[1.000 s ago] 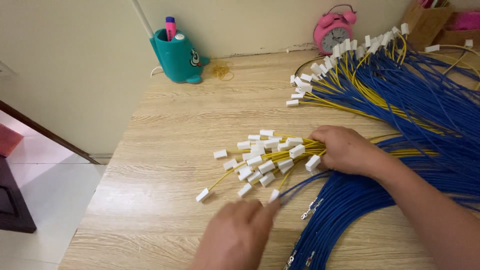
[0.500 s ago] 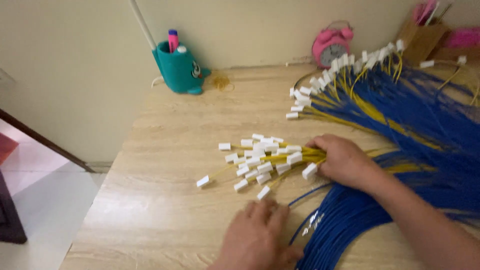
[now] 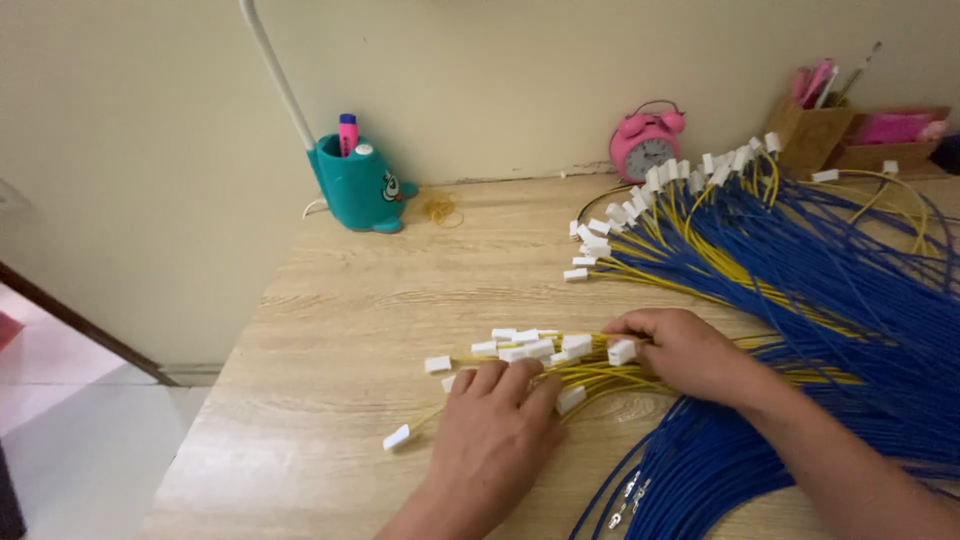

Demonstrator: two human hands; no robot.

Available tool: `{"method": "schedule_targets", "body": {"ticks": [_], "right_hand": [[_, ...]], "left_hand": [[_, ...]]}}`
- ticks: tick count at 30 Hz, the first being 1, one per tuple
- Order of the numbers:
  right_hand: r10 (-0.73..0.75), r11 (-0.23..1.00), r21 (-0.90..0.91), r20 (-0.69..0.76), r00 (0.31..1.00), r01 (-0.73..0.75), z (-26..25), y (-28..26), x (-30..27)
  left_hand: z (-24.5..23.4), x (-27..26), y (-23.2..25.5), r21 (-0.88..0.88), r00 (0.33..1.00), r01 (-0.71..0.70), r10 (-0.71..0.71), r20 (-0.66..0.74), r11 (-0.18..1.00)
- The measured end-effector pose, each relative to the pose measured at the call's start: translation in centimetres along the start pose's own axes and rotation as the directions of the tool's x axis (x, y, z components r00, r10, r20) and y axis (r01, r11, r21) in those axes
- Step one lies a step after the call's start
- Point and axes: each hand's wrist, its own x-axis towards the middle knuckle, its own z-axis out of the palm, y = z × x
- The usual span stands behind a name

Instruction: The person repeatedly picks yellow and blue cables with white connectors from a pile on a wooden desk and joins them together by hand. The person handles the cables one at a time, aligning and pressing the connectors to form pairs.

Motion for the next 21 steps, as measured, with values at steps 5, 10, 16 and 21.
{"method": "schedule_targets", "body": {"ticks": [5, 10, 16, 21], "right_hand": [[0.053, 0.981, 0.194, -0.163, 0.985, -0.021, -0.3, 0.5, 0.6], [0.217, 0.899, 0.410, -0.113, 0.970, -0.153, -1.7, -1.0, 0.1], [0.169, 0.877, 0.470, -0.111, 0.979, -0.098, -1.6, -0.1, 0.4], [0.140, 0.743, 0.668, -0.218, 0.966, 0.043, -1.1, 1.0, 0.7]], "left_hand": [[0.7, -0.7, 0.0, 0.074, 0.996, -0.026, 0.020, 0.083, 0.997], [-0.3, 0.1, -0.4, -0.112, 0.994, 0.030, -0.017, 0.111, 0.993], [-1.0, 5.3, -2.8, -0.498, 0.940, 0.341, -0.296, 0.169, 0.797], [0.2, 9.0, -5.1, -0.617, 0.859, 0.498, -0.444, 0.255, 0.609]]}}
